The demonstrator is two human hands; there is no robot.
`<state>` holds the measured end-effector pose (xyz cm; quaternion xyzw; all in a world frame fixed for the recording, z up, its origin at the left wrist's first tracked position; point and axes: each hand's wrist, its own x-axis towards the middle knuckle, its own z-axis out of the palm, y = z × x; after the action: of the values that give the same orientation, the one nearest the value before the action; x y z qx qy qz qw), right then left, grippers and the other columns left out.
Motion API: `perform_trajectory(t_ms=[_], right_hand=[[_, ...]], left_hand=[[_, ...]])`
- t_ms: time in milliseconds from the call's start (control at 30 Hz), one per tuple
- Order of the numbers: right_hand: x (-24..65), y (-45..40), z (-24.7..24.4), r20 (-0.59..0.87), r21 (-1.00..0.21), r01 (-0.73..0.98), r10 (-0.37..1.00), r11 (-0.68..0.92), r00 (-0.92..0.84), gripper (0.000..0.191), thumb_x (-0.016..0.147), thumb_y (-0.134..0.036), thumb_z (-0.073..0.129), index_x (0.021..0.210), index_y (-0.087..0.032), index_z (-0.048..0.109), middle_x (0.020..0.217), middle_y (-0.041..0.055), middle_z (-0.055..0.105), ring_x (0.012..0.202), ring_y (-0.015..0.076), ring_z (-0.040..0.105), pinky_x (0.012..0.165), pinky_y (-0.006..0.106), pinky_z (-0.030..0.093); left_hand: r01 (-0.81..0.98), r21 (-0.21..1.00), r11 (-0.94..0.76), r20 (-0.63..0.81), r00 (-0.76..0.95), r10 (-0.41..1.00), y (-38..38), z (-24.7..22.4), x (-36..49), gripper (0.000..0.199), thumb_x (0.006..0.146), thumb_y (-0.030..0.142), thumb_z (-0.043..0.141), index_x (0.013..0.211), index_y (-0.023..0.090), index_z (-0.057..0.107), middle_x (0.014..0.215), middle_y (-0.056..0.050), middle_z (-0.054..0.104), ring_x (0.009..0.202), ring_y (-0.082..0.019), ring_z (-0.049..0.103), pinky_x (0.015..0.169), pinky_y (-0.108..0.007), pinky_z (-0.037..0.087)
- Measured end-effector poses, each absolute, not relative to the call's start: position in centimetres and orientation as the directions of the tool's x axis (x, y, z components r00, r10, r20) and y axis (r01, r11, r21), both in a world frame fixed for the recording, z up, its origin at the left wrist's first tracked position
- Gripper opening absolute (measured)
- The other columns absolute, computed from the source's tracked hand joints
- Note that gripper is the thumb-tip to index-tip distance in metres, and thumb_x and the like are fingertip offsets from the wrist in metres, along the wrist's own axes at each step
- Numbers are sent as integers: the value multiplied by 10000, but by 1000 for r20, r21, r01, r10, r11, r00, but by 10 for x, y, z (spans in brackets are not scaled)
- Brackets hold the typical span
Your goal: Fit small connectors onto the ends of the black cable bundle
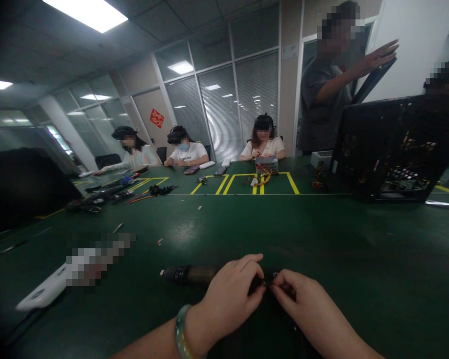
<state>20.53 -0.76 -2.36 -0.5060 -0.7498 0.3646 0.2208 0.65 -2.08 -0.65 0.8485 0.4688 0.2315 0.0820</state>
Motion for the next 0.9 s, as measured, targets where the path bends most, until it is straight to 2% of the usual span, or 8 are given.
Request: perform_trajectory(t_ms=[167, 433, 633, 767, 900], right_hand=[[206, -6, -27, -34, -786, 578, 918, 220, -395, 157, 903, -313, 508, 826, -233, 619, 781, -20, 694, 716, 162, 656, 615, 215, 459], [206, -6, -27, -46, -765, 608, 923, 214, -382, 171, 911, -332, 503, 852, -242, 635, 789, -24, 696, 714, 161, 653, 598, 216, 444], [206, -6, -29, -29, -756, 613, 924, 229, -382, 160, 898, -311, 508, 829, -233, 630, 766, -19, 692, 704, 160, 648, 607, 214, 444], [206, -5, -29, -20, -755, 611, 923, 238, -384, 156, 895, -311, 512, 833, -236, 634, 769, -23, 692, 700, 159, 648, 598, 215, 441], [205, -5, -26, -20, -756, 610, 923, 237, -383, 147, 885, -293, 522, 814, -230, 634, 751, -25, 685, 689, 155, 647, 605, 213, 444]], left_hand=[[752, 353, -557, 304, 471, 828, -20, -7, 6, 122, 857, 218, 626, 947, 228, 545, 1270, 13, 554, 1102, -188, 543, 940, -376, 443], [740, 343, -579, 314, 490, 813, -19, -6, 8, 108, 854, 202, 621, 946, 233, 573, 1193, 30, 596, 1056, -175, 561, 929, -357, 437], [734, 365, -572, 321, 478, 818, -21, -6, 8, 179, 829, 191, 625, 993, 216, 556, 1253, -14, 570, 1100, -204, 546, 942, -384, 434], [741, 359, -567, 317, 475, 821, -21, -8, 7, 131, 846, 185, 611, 955, 223, 548, 1262, 5, 563, 1104, -191, 542, 950, -379, 426], [732, 360, -579, 328, 481, 813, -21, -7, 7, 206, 833, 180, 625, 1016, 229, 544, 1302, -11, 536, 1138, -206, 525, 953, -386, 424]])
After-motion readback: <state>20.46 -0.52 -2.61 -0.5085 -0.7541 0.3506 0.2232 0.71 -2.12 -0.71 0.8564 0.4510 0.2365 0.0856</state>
